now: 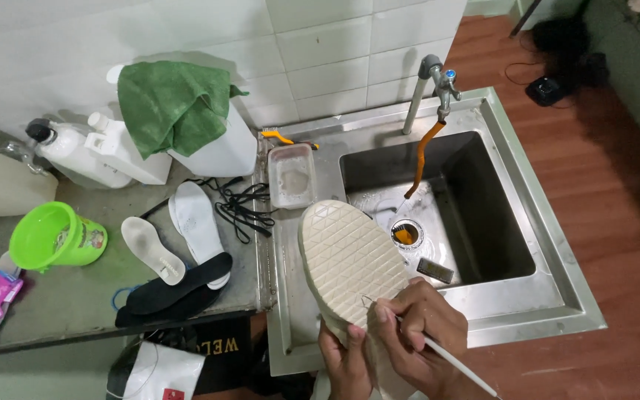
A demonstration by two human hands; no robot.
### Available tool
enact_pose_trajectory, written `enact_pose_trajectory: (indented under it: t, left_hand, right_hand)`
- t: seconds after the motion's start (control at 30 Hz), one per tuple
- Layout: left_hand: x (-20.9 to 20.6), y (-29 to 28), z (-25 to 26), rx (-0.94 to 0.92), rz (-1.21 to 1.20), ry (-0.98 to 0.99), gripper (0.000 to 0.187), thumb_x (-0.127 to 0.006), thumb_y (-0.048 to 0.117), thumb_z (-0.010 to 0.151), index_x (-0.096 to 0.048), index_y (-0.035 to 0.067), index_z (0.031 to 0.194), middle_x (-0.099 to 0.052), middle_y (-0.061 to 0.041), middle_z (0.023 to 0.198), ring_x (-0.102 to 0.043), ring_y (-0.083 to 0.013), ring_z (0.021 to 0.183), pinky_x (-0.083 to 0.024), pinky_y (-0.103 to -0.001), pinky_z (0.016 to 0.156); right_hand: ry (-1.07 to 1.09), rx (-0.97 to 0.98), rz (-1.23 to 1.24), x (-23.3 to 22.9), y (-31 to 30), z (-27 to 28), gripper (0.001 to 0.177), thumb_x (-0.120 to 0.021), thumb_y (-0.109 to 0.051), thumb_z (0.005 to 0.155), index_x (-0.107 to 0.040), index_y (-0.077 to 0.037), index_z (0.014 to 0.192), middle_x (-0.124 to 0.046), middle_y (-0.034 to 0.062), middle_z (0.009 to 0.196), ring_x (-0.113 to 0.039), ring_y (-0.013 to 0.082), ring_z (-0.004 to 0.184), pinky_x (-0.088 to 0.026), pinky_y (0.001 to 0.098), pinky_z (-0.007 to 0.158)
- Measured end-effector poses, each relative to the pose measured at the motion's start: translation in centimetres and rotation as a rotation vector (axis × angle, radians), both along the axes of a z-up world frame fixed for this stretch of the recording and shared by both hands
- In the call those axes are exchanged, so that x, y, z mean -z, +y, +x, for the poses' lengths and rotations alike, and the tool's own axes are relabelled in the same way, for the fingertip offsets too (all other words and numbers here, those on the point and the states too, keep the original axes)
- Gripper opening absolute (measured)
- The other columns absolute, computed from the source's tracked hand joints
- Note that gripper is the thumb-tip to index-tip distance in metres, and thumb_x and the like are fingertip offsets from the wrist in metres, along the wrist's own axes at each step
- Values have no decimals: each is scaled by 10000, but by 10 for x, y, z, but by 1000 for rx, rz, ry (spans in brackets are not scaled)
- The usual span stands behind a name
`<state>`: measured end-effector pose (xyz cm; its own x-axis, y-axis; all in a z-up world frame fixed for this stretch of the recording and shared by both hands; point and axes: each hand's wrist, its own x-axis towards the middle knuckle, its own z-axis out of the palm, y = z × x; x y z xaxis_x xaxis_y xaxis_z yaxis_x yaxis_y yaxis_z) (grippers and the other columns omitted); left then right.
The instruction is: The person scrubs a white shoe insole with a yellow brush, rinses it under running water, and then uses a white stick to clean the grooves of the insole. The person repeats the scrubbing and rinsing process multiple times.
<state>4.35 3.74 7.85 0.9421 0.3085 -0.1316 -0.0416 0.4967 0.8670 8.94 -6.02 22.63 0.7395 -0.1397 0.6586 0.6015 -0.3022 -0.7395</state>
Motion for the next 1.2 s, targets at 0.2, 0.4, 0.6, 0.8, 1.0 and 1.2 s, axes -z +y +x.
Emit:
enact_pose_trajectory:
  t: [0.2, 0.4, 0.6, 0.8, 1.0, 1.2]
  left_hand:
    - [-26, 3, -4, 33, -93, 15, 766, -786, 459, 887, -577, 45, 1497, -740, -215, 1408, -718, -344, 1257, -596, -480, 1021]
    - [-35, 2, -10, -138, -161, 465, 926, -775, 383, 693, -571, 115, 1556, -724, -245, 1496, -699, -349, 1350, -597, -491, 1036]
    - [-35, 10, -5, 120, -50, -114, 767, -727, 539, 968, -602, -64, 1425, -742, -260, 1370, -726, -382, 1247, -613, -484, 1011]
    - [-42, 2, 3, 124, -1, -149, 718, -723, 574, 977, -660, -59, 1310, -784, -213, 1236, -751, -312, 1129, -619, -431, 931]
    - [-26, -4, -7, 171, -203, -113, 613, -755, 358, 1006, -555, -20, 1446, -726, -214, 1337, -704, -337, 1217, -580, -437, 1027]
    - [-26, 1, -8, 120, -106, -98, 588, -774, 443, 980, -620, -25, 1301, -766, -151, 1112, -732, -249, 997, -601, -389, 857]
  right_hand:
    - [7, -21, 62, -12, 9, -8, 510, -681, 82, 881, -296, -159, 650, -607, 71, 708, -564, 122, 575, -442, 255, 610]
    - [130, 155, 36, -22, 15, -23, 523, -721, -15, 881, -303, -158, 601, -662, 57, 698, -610, 96, 572, -473, 200, 552]
    - [114, 127, -58, -12, 12, -31, 502, -696, -16, 907, -296, -158, 639, -626, 73, 712, -608, 157, 571, -527, 280, 670]
    - [91, 139, -73, -5, 2, -24, 491, -708, -36, 910, -322, -174, 639, -706, 65, 762, -621, 100, 611, -537, 240, 629]
    - [4, 33, -215, -12, -3, -23, 475, -741, 16, 865, -341, -129, 652, -718, 106, 815, -622, 150, 591, -486, 330, 657]
    - [-70, 5, -176, -2, 1, -19, 490, -724, 47, 858, -321, -133, 645, -698, 126, 801, -586, 153, 544, -424, 331, 630]
